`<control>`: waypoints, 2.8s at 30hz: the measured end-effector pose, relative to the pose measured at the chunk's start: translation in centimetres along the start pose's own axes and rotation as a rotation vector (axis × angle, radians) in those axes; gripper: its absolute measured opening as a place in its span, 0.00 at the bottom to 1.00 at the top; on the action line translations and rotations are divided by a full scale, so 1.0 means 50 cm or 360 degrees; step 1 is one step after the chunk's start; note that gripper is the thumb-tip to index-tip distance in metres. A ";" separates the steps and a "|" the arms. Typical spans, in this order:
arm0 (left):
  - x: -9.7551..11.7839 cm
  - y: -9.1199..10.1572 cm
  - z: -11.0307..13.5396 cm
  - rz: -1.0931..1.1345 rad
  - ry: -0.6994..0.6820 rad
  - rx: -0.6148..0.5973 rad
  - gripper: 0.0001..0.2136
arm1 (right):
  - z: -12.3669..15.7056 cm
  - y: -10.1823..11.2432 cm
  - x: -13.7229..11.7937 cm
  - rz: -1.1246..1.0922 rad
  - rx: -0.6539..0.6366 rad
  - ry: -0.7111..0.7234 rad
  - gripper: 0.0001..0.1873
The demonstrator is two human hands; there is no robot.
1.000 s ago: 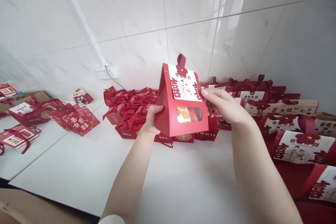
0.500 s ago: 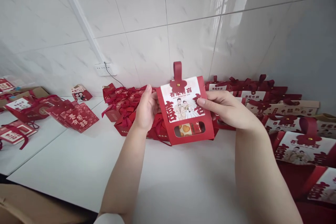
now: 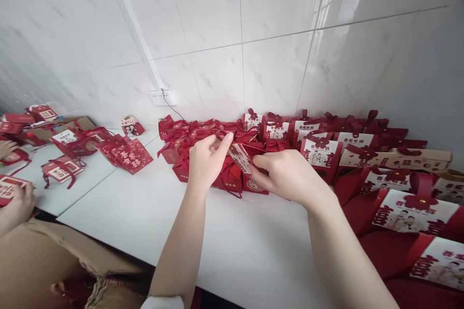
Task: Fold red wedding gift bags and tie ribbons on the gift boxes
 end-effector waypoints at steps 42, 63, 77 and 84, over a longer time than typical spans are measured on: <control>-0.261 -0.104 0.195 0.1204 0.0543 -0.0079 0.18 | 0.241 -0.191 0.051 -0.1279 0.0046 -0.1004 0.12; -0.250 -0.141 0.171 0.0921 0.0531 -0.0590 0.12 | 0.133 -0.121 0.057 -0.0959 -0.0041 -0.0685 0.05; -0.256 -0.171 0.170 0.0922 0.0638 -0.0609 0.14 | 0.114 -0.131 0.056 -0.1084 -0.0065 -0.0714 0.05; -0.247 -0.180 0.172 0.0979 0.0558 -0.0546 0.13 | 0.127 -0.144 0.051 -0.1073 0.0072 -0.0701 0.06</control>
Point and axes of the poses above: each hand's wrist, its own z-axis away from the middle knuckle, its own y-axis out of the back of the hand, x = y × z, the point moved 6 cm from there along -z, towards the middle knuckle, and after that the axes turned 9 degrees about z, right-handed, at the moved point
